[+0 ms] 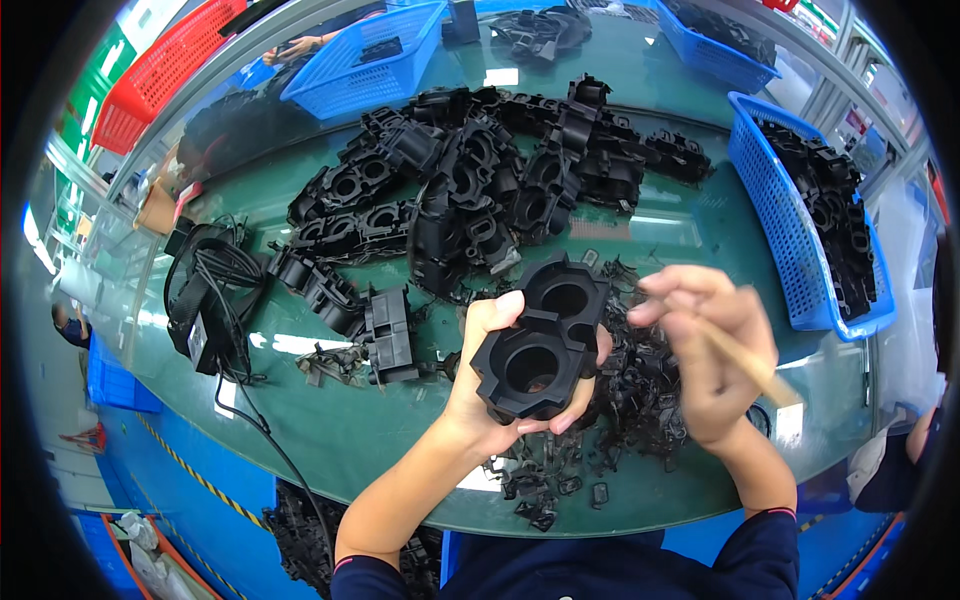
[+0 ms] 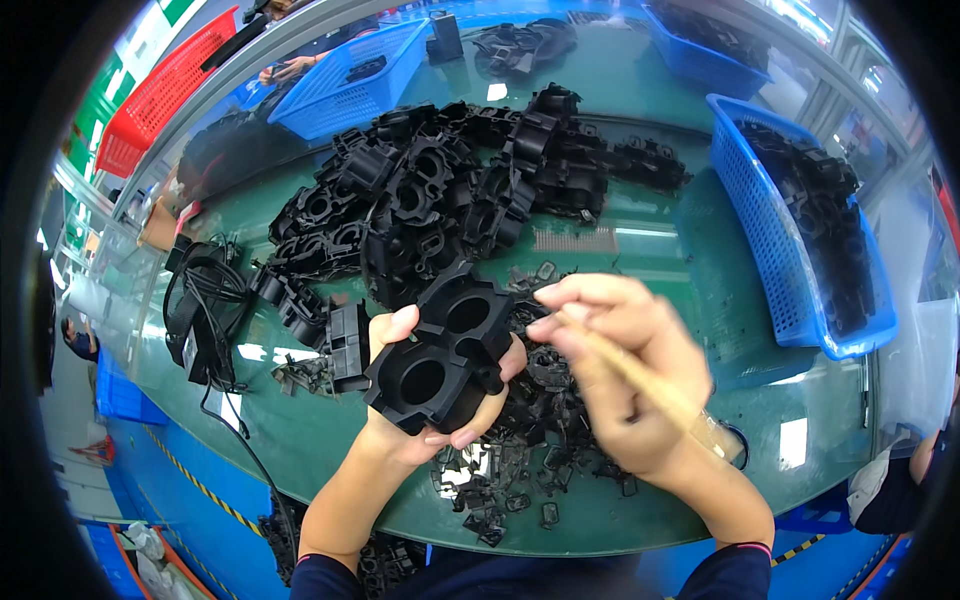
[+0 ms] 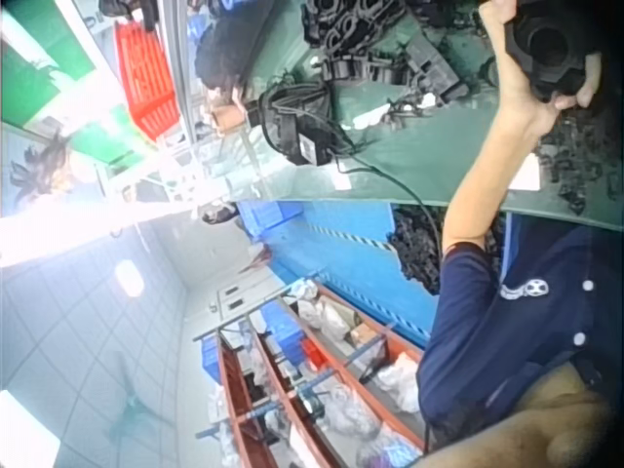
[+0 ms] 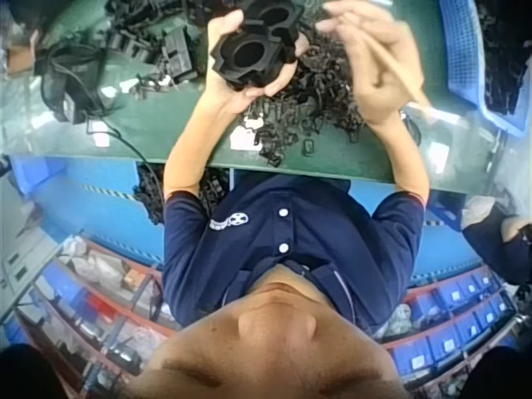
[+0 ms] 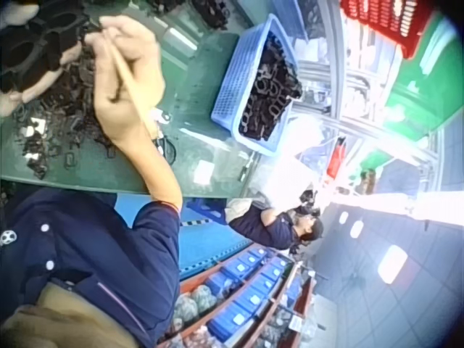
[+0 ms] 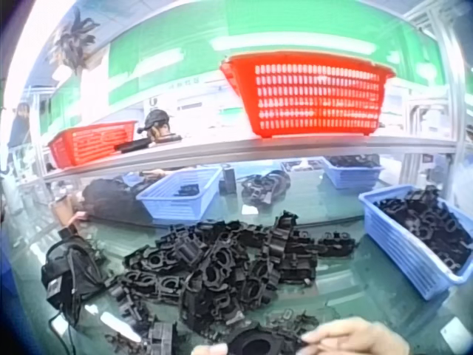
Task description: The person trims excess plastic from a black component using a knife, turning the piece to scrape different surfaces, and places the finished component into a plastic basket.
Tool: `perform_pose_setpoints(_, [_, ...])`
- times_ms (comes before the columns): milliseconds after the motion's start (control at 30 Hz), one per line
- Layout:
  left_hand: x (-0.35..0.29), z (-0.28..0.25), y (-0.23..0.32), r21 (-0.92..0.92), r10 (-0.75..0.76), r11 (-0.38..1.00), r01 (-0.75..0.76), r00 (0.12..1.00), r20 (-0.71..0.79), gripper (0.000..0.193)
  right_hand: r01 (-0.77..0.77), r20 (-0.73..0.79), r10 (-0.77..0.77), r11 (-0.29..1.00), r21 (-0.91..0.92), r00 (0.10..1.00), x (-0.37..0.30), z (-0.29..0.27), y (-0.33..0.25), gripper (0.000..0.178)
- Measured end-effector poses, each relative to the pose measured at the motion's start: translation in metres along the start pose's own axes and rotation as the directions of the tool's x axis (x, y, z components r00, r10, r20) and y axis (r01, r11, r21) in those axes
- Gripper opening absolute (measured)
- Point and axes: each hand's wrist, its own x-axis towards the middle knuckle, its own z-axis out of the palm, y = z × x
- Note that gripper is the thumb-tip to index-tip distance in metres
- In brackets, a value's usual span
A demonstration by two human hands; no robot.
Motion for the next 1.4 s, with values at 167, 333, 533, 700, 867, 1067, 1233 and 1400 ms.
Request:
perform_pose_setpoints(167, [0.0, 0.02, -0.009, 0.421, 0.254, 0.893, -0.155, 0.949, -0.188, 0.061, -0.271, -0.019, 0.301, 0.884, 0.38, 0.953, 0.014, -0.009, -0.006, 0.008])
perform_pose_setpoints(333, [-0.005, 0.005, -0.008, 0.691, 0.384, 0.704, -0.161, 0.906, -0.18, 0.062, -0.177, -0.011, 0.18, 0.978, 0.114, 0.984, 0.009, -0.006, -0.006, 0.012])
perform_pose_setpoints(533, [-0.003, 0.019, -0.014, 0.629, 0.574, 0.691, -0.355, 0.799, -0.179, 0.077, 0.05, 0.171, -0.06, 0.997, 0.061, 0.983, 0.008, -0.003, -0.003, 0.019])
perform_pose_setpoints(700, [-0.004, 0.013, -0.003, 0.322, 0.338, 0.916, -0.24, 0.893, -0.297, 0.044, 0.024, 0.174, -0.029, 0.999, 0.033, 0.984, 0.007, -0.002, -0.004, 0.02])
perform_pose_setpoints(867, [-0.003, 0.015, -0.004, 0.185, 0.253, 0.963, -0.198, 0.902, -0.349, 0.034, 0.28, 0.227, -0.237, 0.943, -0.179, 0.945, 0.011, 0.003, -0.003, 0.022])
perform_pose_setpoints(1067, [-0.005, 0.019, -0.01, 0.382, 0.363, 0.898, -0.22, 0.861, -0.357, 0.039, 0.317, 0.21, -0.272, 0.921, -0.225, 0.939, 0.012, 0.003, -0.001, 0.024])
perform_pose_setpoints(1233, [-0.005, 0.025, -0.011, 0.53, 0.466, 0.811, -0.25, 0.823, -0.325, 0.043, 0.312, 0.234, -0.248, 0.902, -0.297, 0.94, 0.013, 0.003, -0.003, 0.02])
perform_pose_setpoints(1400, [-0.005, 0.015, -0.012, 0.772, 0.612, 0.575, -0.27, 0.769, -0.187, 0.042, 0.274, 0.279, -0.192, 0.916, -0.294, 0.941, 0.019, -0.002, -0.008, 0.019])
